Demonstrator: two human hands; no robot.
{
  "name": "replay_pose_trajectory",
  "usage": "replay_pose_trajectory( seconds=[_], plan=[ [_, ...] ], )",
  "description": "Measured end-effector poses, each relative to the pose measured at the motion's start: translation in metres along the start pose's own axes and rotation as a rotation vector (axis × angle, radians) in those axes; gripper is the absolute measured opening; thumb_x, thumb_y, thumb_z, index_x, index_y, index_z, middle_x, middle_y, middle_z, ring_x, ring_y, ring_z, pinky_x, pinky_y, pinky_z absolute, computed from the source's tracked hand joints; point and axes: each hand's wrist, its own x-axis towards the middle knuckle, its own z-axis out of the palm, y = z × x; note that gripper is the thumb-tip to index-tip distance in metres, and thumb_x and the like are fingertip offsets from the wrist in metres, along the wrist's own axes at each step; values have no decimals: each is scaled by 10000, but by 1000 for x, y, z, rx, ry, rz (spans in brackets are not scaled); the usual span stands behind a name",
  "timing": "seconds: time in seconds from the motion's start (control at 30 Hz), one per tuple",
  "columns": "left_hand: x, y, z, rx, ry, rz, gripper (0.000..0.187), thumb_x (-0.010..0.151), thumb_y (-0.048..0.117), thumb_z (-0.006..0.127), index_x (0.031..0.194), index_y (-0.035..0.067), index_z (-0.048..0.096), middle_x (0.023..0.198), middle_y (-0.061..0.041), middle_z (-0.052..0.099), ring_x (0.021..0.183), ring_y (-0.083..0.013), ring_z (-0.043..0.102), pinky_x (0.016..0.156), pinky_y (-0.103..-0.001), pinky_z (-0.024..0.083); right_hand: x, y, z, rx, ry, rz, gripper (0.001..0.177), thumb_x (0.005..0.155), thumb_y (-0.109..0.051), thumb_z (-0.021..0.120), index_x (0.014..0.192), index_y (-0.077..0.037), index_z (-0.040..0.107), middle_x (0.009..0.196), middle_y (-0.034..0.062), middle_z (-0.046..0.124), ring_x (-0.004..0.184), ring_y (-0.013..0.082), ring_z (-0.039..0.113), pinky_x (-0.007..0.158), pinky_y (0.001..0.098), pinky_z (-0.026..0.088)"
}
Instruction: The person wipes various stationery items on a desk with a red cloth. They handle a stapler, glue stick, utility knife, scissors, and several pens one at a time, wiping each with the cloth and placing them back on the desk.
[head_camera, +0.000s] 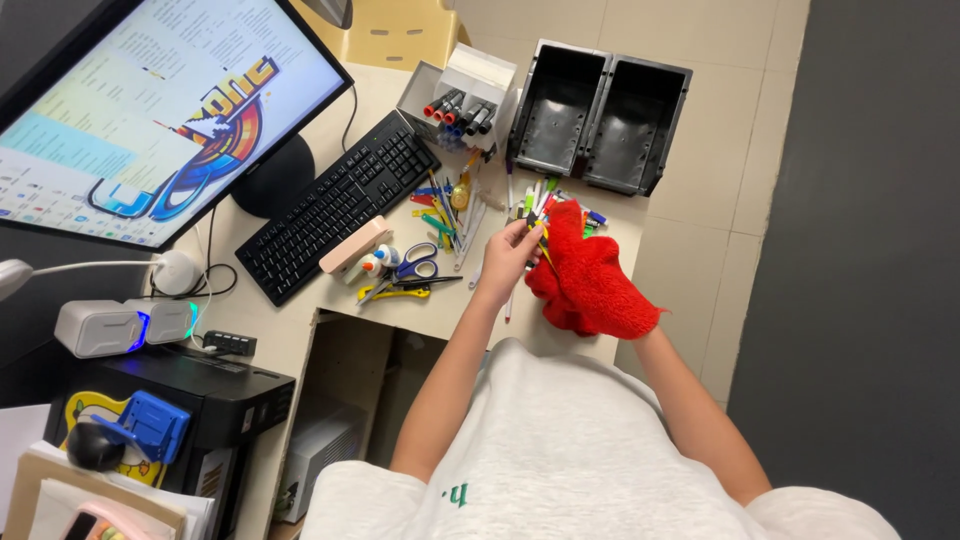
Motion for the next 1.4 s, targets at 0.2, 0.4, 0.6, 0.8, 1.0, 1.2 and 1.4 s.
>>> replay_pose_trajectory(
  seconds=[0.2, 0.4, 0.6, 0.8, 1.0, 1.2, 1.4],
  plan=[
    [-25, 42, -14, -205, -276, -46, 347, 1061, 181, 611, 1374, 37, 644, 899, 27, 628, 823, -50, 597, 726, -195, 506, 4, -13, 5, 774, -39, 581, 415, 990, -528, 613, 860, -134, 586, 729, 51, 625, 529, 164, 537, 392, 314, 375],
    [-47, 61, -8, -171, -448, -21, 436, 1083, 254, 535, 1471, 54, 546, 1192, -9, 575, 1071, -91, 632, 1006, -264, 559, 2, 39, -5, 161, 6, 235, 293, 1014, -326, 534, 1148, -115, 688, 996, 33, 707, 867, 160, 655, 737, 308, 525],
    [-48, 11, 2, -196, -112, -38, 437, 1067, 289, 501, 1398, 17, 585, 1344, -19, 581, 1105, -151, 646, 986, -325, 554, 39, 142, 16, -434, 156, -298, 258, 1042, -140, 526, 1262, -39, 616, 1096, 101, 658, 963, 205, 641, 840, 345, 518],
    [-60, -35, 17, -10, 34, -248, 536, 1080, 461, 425, 1376, 49, 598, 1179, -66, 645, 1016, -157, 586, 830, -318, 514, 39, 138, 44, 286, 220, 132, 380, 968, -185, 657, 1310, -58, 551, 1102, 57, 658, 918, 138, 649, 731, 316, 560],
    [-66, -19, -1, -294, 45, -200, 493, 1094, 421, 475, 1254, -4, 669, 1195, -80, 710, 1076, -155, 652, 878, -326, 545, 27, 57, 42, 456, 98, 222, 312, 961, -189, 663, 1251, -76, 648, 1068, 53, 716, 896, 130, 678, 723, 299, 568],
    [-79, 5, -34, -514, 117, -75, 386, 1060, 227, 501, 1297, -56, 616, 1257, -96, 675, 1119, -206, 674, 982, -407, 610, 25, 17, 32, -625, -8, -366, 269, 892, -203, 671, 1127, -78, 712, 958, 91, 765, 814, 213, 720, 684, 332, 540],
    [-79, -68, -95, -682, 312, -58, 390, 1084, 220, 500, 1272, -106, 601, 1222, -193, 648, 1110, -275, 676, 998, -421, 587, 21, -1, 34, -113, 1, 123, 213, 968, -209, 580, 1021, -11, 639, 854, 119, 736, 762, 233, 730, 659, 358, 559]
  ],
)
